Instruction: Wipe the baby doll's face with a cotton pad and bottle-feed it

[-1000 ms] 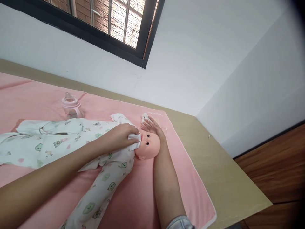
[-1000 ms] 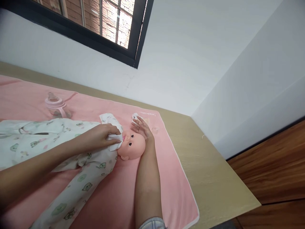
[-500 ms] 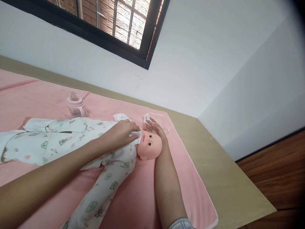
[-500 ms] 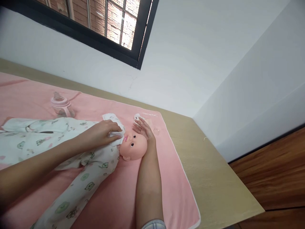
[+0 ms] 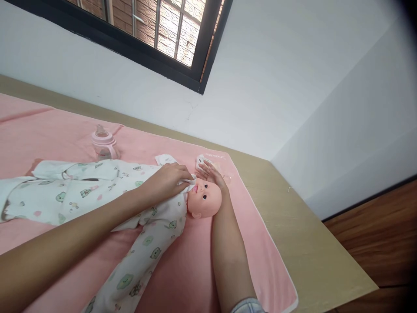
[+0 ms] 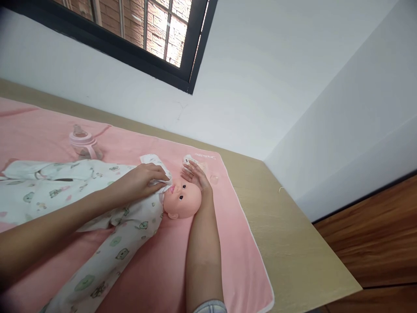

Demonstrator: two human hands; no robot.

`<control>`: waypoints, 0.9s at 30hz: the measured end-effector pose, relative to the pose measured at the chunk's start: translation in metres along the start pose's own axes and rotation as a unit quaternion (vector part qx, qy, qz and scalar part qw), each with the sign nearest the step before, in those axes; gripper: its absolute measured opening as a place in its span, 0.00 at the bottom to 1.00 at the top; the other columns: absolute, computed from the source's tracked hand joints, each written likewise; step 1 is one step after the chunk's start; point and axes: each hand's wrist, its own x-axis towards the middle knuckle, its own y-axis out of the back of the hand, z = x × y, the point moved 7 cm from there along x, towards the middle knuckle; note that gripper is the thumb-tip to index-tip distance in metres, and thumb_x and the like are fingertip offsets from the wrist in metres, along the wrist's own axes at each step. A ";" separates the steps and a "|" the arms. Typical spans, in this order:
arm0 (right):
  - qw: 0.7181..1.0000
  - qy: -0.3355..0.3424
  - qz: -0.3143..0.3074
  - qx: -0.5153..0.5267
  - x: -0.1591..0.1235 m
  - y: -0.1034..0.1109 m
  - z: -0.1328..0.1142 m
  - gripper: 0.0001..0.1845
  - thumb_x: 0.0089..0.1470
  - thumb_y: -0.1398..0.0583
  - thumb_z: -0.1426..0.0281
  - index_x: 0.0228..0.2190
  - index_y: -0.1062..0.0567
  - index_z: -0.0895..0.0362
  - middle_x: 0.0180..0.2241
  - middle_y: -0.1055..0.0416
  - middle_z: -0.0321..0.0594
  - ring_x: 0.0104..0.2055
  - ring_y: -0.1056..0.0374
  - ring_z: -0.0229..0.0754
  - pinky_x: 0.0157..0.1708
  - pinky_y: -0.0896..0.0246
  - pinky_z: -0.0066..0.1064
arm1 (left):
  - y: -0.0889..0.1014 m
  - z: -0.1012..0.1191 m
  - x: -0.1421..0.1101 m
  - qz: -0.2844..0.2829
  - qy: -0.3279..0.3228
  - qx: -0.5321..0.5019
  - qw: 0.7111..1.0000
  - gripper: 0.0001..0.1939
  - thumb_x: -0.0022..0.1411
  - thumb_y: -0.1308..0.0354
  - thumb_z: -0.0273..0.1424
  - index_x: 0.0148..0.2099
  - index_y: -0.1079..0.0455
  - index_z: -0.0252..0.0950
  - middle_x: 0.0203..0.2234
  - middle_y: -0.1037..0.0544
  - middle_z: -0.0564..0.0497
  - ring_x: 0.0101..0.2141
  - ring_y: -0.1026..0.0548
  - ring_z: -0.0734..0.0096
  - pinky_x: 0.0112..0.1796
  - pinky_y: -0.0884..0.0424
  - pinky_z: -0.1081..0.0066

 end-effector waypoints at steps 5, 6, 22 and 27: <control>1.000 -0.002 0.012 0.013 0.006 0.007 0.006 0.24 0.49 0.36 0.61 0.49 0.29 0.48 0.52 0.27 0.40 0.53 0.30 0.44 0.55 0.35 0.43 | 0.003 0.000 0.000 0.030 0.006 -0.016 0.999 0.14 0.63 0.49 0.28 0.42 0.21 0.33 0.36 0.21 0.46 0.38 0.25 0.61 0.40 0.33 0.65; 1.000 -0.003 0.013 0.014 0.007 0.008 0.007 0.24 0.49 0.36 0.61 0.49 0.29 0.48 0.52 0.27 0.40 0.53 0.30 0.44 0.55 0.35 0.43 | 0.002 0.000 0.000 0.029 0.007 -0.018 0.999 0.15 0.63 0.50 0.28 0.42 0.21 0.33 0.36 0.21 0.46 0.38 0.25 0.61 0.40 0.33 0.65; 0.999 -0.022 0.022 0.019 0.010 0.009 0.008 0.22 0.49 0.36 0.61 0.47 0.28 0.48 0.52 0.27 0.38 0.53 0.30 0.43 0.56 0.35 0.41 | 0.004 -0.001 0.000 0.003 0.057 -0.026 0.998 0.22 0.64 0.59 0.28 0.45 0.22 0.36 0.34 0.25 0.47 0.37 0.27 0.62 0.37 0.33 0.67; 0.999 -0.019 0.018 0.024 0.010 0.010 0.008 0.22 0.50 0.37 0.60 0.47 0.28 0.48 0.52 0.28 0.38 0.54 0.31 0.43 0.55 0.35 0.41 | 0.004 0.001 -0.003 -0.021 0.081 -0.090 0.992 0.19 0.63 0.56 0.28 0.44 0.23 0.39 0.35 0.24 0.50 0.35 0.26 0.66 0.36 0.34 0.71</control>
